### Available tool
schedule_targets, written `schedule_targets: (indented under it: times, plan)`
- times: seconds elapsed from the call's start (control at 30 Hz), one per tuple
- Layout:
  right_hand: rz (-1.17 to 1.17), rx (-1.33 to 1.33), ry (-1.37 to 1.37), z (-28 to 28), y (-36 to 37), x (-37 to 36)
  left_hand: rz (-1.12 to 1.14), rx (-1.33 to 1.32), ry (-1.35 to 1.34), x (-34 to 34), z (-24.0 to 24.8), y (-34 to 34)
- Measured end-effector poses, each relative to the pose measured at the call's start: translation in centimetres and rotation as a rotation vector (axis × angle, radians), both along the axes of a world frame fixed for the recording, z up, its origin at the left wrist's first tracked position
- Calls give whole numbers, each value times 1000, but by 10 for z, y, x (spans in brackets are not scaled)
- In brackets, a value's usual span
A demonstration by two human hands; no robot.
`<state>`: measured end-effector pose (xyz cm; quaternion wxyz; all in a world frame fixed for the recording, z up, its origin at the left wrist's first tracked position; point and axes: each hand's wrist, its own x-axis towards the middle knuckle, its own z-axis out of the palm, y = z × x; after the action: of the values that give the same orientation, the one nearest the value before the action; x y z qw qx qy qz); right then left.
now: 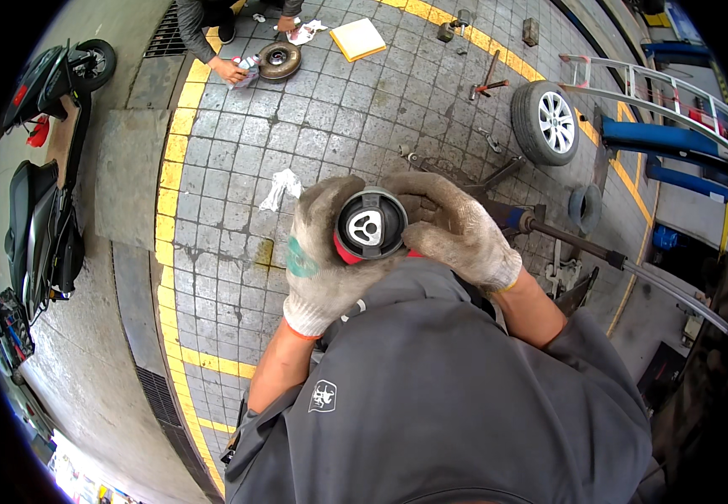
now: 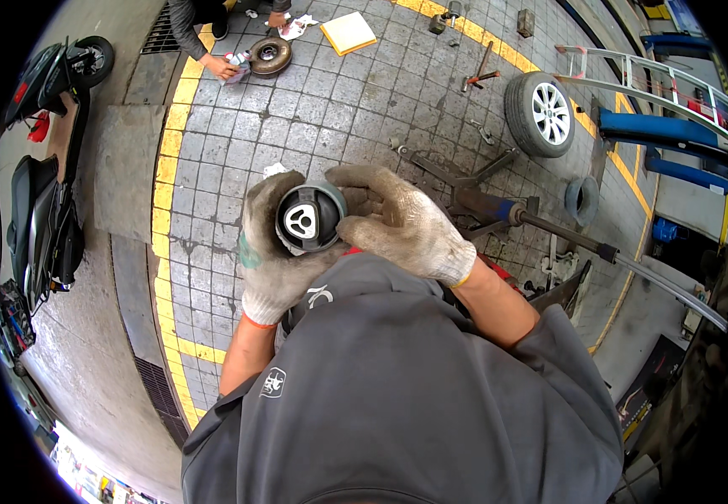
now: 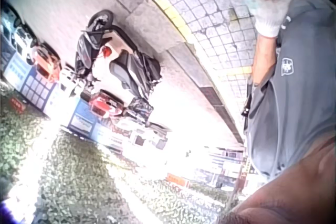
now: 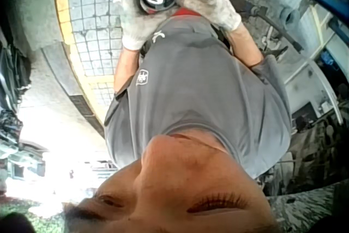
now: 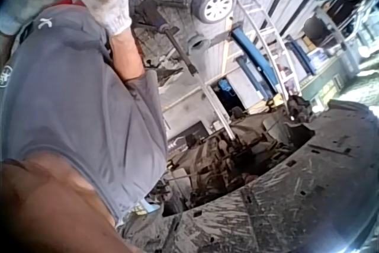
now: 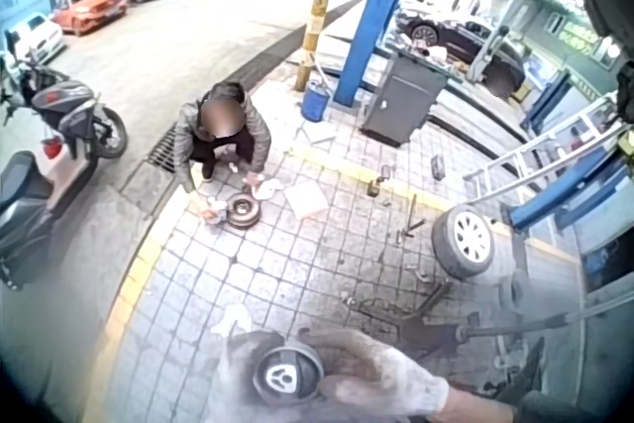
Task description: The person works under a raised car, using a hammer and a pry bar to remove and install a suspension bushing. They repeatedly strike the bushing, remove it, apply lubricant, and reinsert it into the chassis mount.
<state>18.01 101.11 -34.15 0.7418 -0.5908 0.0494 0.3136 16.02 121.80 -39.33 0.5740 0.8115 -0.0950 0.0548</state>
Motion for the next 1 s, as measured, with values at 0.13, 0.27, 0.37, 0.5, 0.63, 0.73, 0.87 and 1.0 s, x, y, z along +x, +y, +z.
schedule_targets:
  times: [0.13, 0.27, 0.37, 0.5, 0.63, 0.73, 0.87, 1.0]
  plan:
    - [19, -36, -30, 8, 7, 1, -7, 39, -101, -1, 2, -2]
    - [19, -112, -84, 7, 9, -2, -28, 72, -159, -2, 5, -5]
    - [-2, -133, -96, 6, 9, -6, -26, 103, -172, -2, 3, -8]
    - [-25, -139, -56, 9, 12, -4, 11, 89, -125, -6, -1, -12]
    - [-35, -25, 19, 11, 5, -3, -7, -164, 83, -4, -3, -10]
    - [-33, -20, -99, 7, -6, -3, 29, -917, 655, -6, 5, -11]
    - [-14, -283, -437, 1, -6, -2, -34, -1454, 815, -13, 4, -19]
    - [44, -355, -506, -1, -5, -2, -97, -1557, 995, -10, 9, -25]
